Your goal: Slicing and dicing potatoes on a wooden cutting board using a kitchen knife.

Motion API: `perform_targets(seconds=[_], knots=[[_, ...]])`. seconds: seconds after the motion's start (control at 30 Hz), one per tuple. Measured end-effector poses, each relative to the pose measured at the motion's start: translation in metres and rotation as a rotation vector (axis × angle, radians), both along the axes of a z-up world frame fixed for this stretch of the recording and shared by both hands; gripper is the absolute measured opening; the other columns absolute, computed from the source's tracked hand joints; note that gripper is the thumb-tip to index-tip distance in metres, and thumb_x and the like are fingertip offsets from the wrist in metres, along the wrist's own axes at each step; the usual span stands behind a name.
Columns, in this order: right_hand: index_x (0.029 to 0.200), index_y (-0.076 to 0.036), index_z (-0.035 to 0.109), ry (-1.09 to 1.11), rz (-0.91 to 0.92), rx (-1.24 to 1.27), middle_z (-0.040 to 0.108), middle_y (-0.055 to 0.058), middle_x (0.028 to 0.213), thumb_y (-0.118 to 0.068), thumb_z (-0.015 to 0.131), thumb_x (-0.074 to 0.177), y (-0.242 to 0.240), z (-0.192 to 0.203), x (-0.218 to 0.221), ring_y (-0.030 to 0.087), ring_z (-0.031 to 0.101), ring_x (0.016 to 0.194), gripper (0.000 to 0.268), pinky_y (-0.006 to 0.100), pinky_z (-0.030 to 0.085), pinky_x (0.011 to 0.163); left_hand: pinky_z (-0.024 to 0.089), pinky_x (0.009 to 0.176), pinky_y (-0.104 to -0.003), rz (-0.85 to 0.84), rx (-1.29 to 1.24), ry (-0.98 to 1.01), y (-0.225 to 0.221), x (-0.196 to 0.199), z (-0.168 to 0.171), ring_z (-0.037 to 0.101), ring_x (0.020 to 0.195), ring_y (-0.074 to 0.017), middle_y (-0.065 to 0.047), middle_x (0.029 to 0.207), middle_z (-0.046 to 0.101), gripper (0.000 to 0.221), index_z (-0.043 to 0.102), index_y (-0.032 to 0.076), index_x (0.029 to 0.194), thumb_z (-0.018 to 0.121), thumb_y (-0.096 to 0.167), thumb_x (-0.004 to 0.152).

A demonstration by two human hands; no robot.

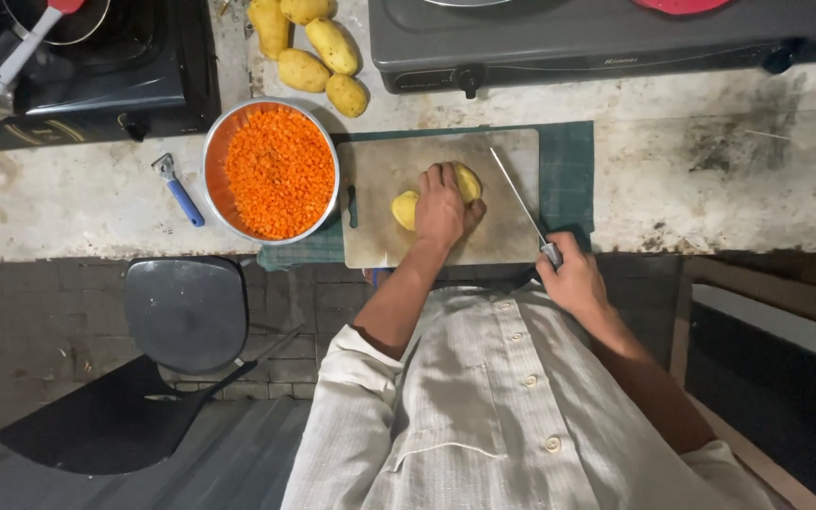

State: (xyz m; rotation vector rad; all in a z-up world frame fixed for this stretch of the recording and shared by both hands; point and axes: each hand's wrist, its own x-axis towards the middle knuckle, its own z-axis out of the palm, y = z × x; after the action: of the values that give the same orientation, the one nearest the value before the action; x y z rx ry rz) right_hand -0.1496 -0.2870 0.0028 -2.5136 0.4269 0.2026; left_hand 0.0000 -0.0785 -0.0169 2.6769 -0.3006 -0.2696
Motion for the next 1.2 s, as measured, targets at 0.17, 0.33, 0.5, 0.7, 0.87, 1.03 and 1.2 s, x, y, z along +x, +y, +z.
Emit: perform_targets(seconds=[0.17,0.33,0.5,0.7,0.87,1.03,1.2], knots=[[0.119,-0.018,0.062,-0.003,0.029,0.015,0.072,0.021,0.093,-0.028,0.066,0.086,0.002,-0.001,0.0,0.044,0.069,0.085,0.035,0.056,0.055,0.072,0.051,0.097,-0.038,-0.01,-0.031,-0.036,0.005,0.0,-0.005,0.052,0.111,-0.0319,-0.014,0.116,0.048,0.085,0.047,-0.001,0.131,0.079,0.039,0.063],[0.119,-0.018,0.061,-0.013,0.063,-0.015,0.072,0.018,0.096,-0.029,0.066,0.086,0.0,-0.006,-0.001,0.042,0.069,0.086,0.035,0.056,0.055,0.072,0.049,0.1,-0.041,-0.023,-0.071,0.056,0.008,0.005,0.013,0.052,0.115,-0.0351,-0.017,0.119,0.049,0.082,0.047,-0.001,0.132,0.08,0.035,0.066],[0.121,-0.017,0.059,0.044,0.058,0.015,0.073,0.017,0.102,-0.029,0.066,0.086,0.0,0.001,0.001,0.042,0.069,0.087,0.037,0.056,0.055,0.073,0.048,0.103,-0.04,-0.057,0.007,0.191,0.007,0.009,0.029,0.05,0.121,-0.0341,-0.019,0.125,0.045,0.086,0.04,0.0,0.137,0.079,0.036,0.07],[0.122,-0.016,0.058,0.095,0.047,0.055,0.072,0.016,0.105,-0.028,0.065,0.086,0.001,0.005,0.003,0.041,0.07,0.09,0.039,0.055,0.056,0.072,0.045,0.104,-0.042,-0.084,0.097,0.147,0.004,0.012,0.003,0.048,0.122,-0.0367,-0.019,0.126,0.045,0.096,0.036,0.0,0.14,0.079,0.045,0.067],[0.125,-0.017,0.057,0.083,0.063,-0.005,0.071,0.017,0.108,-0.03,0.062,0.089,-0.003,0.001,0.0,0.041,0.07,0.09,0.039,0.057,0.056,0.073,0.045,0.105,-0.041,-0.091,0.121,0.165,0.005,0.012,0.002,0.048,0.125,-0.0358,-0.019,0.13,0.045,0.093,0.036,0.001,0.142,0.078,0.044,0.071],[0.131,-0.019,0.054,0.079,0.118,-0.114,0.069,0.018,0.115,-0.034,0.057,0.093,-0.006,0.006,0.008,0.042,0.07,0.092,0.041,0.057,0.056,0.075,0.049,0.103,-0.044,0.026,-0.143,0.132,0.037,0.006,0.052,0.049,0.124,-0.0398,-0.021,0.128,0.048,0.088,0.04,-0.001,0.139,0.082,0.035,0.071],[0.135,-0.018,0.054,0.067,0.171,-0.173,0.065,0.015,0.119,-0.031,0.054,0.096,-0.01,0.011,0.016,0.041,0.069,0.097,0.041,0.055,0.057,0.076,0.05,0.097,-0.044,0.198,-0.063,-0.093,0.117,-0.015,0.026,0.057,0.109,-0.0413,-0.023,0.119,0.055,0.093,0.052,-0.003,0.132,0.091,0.034,0.057]])
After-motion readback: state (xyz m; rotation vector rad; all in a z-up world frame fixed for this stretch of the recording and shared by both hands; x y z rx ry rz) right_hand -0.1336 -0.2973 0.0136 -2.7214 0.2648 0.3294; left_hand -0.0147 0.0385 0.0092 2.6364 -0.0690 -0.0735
